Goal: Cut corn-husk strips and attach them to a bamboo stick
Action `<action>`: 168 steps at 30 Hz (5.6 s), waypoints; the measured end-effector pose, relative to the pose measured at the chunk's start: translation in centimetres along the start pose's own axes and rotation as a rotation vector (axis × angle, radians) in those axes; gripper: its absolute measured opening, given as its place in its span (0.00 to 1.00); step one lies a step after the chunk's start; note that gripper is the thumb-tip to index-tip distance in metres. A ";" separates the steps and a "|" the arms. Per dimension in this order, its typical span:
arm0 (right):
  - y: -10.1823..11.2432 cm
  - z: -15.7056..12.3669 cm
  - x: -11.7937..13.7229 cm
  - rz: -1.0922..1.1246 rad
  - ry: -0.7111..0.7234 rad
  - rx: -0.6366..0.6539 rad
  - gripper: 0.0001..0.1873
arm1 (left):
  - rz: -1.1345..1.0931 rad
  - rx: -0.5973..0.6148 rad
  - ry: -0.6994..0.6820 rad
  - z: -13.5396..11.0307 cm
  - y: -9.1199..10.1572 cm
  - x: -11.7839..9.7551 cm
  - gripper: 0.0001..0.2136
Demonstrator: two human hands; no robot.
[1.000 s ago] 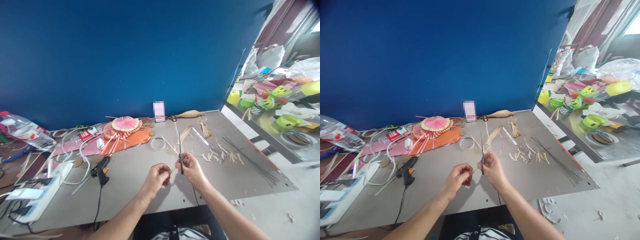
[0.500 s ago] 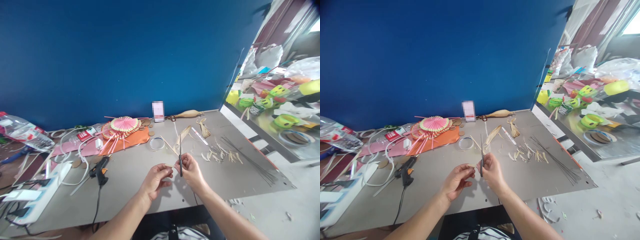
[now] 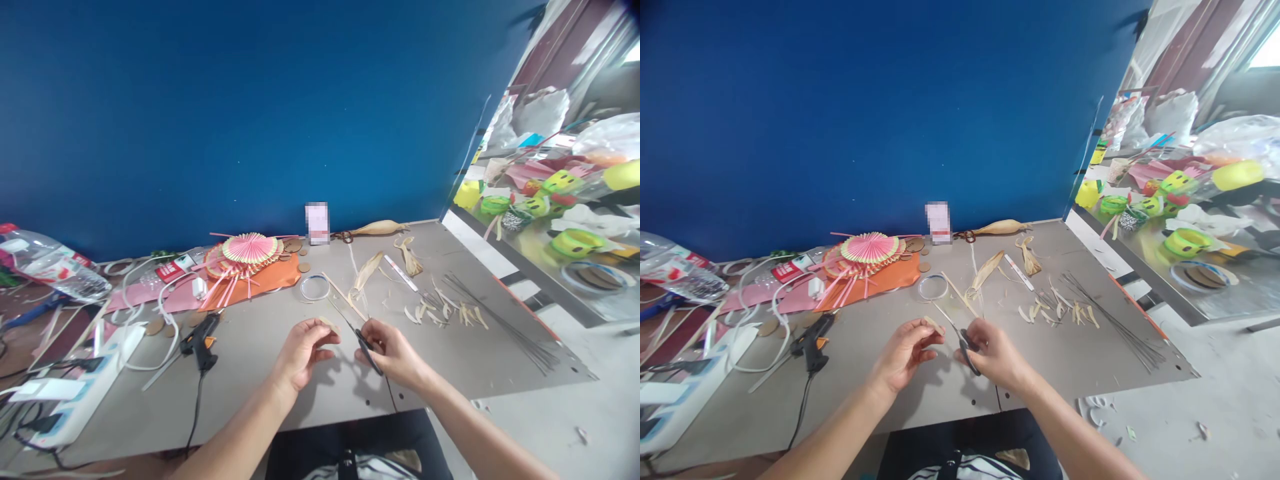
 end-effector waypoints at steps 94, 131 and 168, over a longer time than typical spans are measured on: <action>1.6 -1.7 -1.6 -0.128 -0.196 0.169 0.15 | 0.035 0.087 0.016 0.4 0.6 -0.8 0.06; 2.8 -1.7 -0.6 -0.200 -0.168 0.257 0.13 | 0.237 0.236 0.060 -0.4 -0.2 -0.7 0.04; 3.0 -1.8 -2.4 -0.112 -0.228 0.317 0.15 | 0.251 0.115 0.049 -0.8 -0.1 0.7 0.08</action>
Point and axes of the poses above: each hand's wrist, its own z-axis towards the middle knuckle, its own y-axis out of the back of the hand, x = y × z, the point moved 1 cm from there along z, towards the middle knuckle, and after that the axes turned 11 degrees about -y, right-handed, at the moved point
